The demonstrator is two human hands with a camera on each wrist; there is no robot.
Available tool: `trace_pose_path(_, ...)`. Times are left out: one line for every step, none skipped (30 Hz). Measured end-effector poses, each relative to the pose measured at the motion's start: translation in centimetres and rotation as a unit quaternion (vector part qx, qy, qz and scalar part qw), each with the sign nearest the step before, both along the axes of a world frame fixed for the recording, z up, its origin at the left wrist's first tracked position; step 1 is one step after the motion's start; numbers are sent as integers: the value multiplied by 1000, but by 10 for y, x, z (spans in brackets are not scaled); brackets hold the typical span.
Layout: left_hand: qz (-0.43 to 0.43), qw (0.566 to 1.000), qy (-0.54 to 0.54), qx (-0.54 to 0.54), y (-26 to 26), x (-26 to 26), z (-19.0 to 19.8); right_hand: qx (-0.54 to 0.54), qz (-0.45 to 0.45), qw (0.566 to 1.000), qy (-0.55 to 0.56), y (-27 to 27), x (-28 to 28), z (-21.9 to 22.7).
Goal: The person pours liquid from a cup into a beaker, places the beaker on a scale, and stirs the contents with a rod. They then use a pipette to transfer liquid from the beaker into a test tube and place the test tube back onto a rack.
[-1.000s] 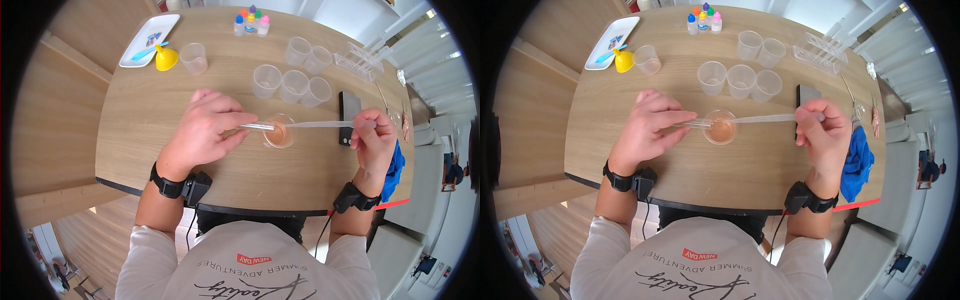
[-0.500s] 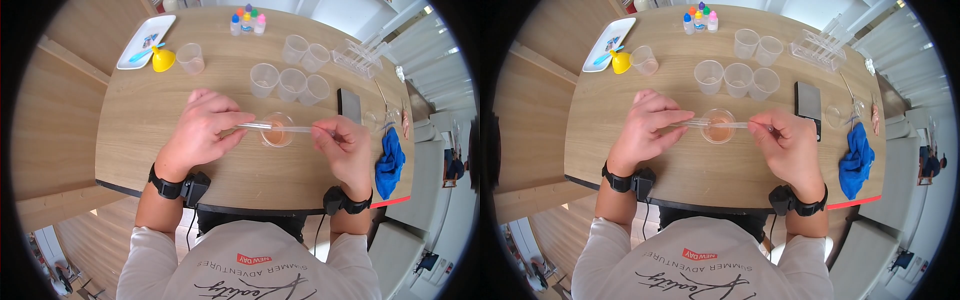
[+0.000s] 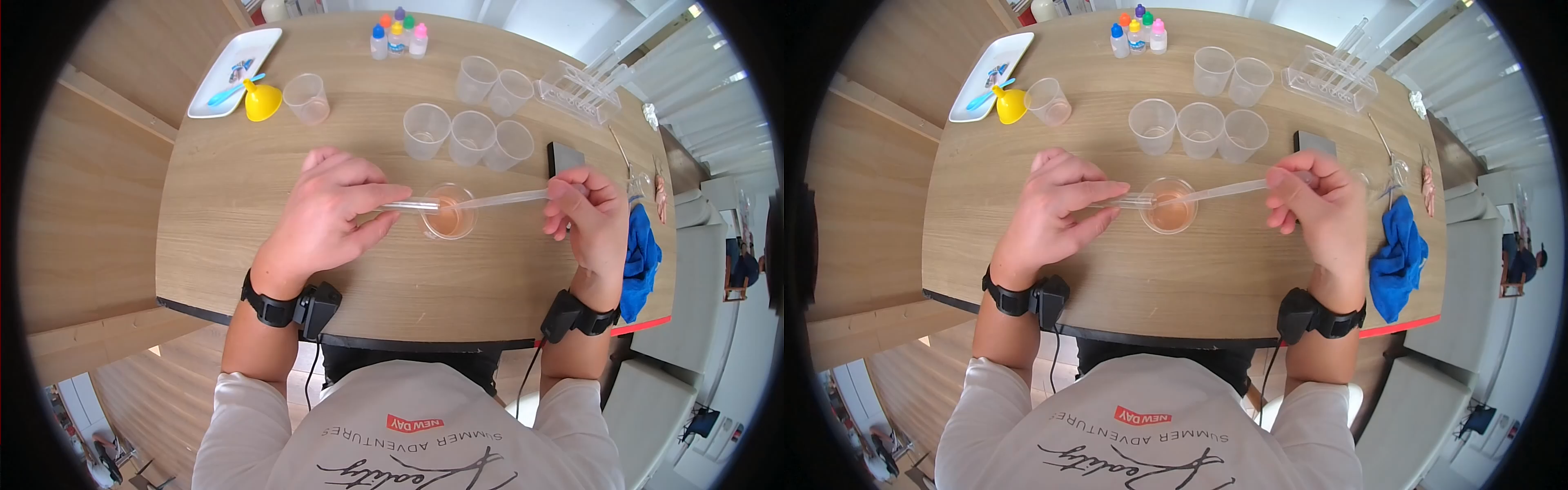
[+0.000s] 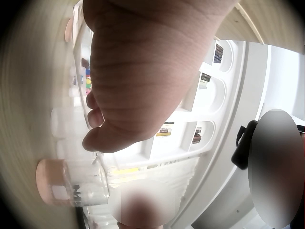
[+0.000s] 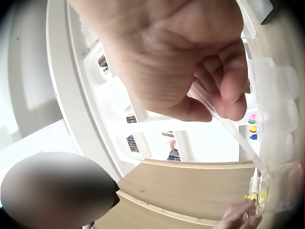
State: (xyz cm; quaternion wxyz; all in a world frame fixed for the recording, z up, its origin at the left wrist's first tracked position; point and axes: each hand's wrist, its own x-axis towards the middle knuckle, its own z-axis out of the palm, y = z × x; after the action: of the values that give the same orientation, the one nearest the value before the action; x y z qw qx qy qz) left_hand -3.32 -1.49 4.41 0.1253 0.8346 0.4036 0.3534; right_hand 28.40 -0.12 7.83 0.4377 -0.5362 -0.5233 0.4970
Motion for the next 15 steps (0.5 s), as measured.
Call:
trace_pose_path(0,1000,-1,-1,0,0,0,-1,-6,999,33,2,4,-1)
trace_pose_path(0,1000,-1,-1,0,0,0,-1,-12,998,67,3,8,-1)
trace_pose_path(0,1000,1,0,0,0,0,-1,-12,998,66,4,11,0)
trace_pose_path(0,1000,2,0,0,0,1,5,-16,996,83,4,13,1)
trace_pose_path(1,1000,2,1,0,-1,1,10,-19,995,100,4,15,2)
trace_pose_path(0,1000,2,0,0,0,1,10,-18,995,100,4,15,2)
trace_pose_path(0,1000,1,0,0,0,2,17,-13,994,110,4,15,1)
trace_pose_path(0,1000,1,-1,-1,0,2,23,-9,992,120,3,15,1)
trace_pose_path(0,1000,1,-1,-1,0,2,23,-9,992,120,3,15,1)
trace_pose_path(-1,1000,0,-2,-1,0,2,25,-7,992,120,2,13,1)
trace_pose_path(-1,1000,0,-2,0,0,2,28,-6,992,120,2,12,1)
trace_pose_path(-2,1000,-1,-2,0,0,1,27,-6,992,120,1,10,0)
trace_pose_path(-3,1000,-2,-1,0,0,1,33,2,993,117,1,8,-1)
trace_pose_path(-2,1000,-2,-1,0,-1,1,39,9,993,115,1,7,-1)
trace_pose_path(-2,1000,-1,-2,0,-1,1,39,10,993,115,1,5,-2)
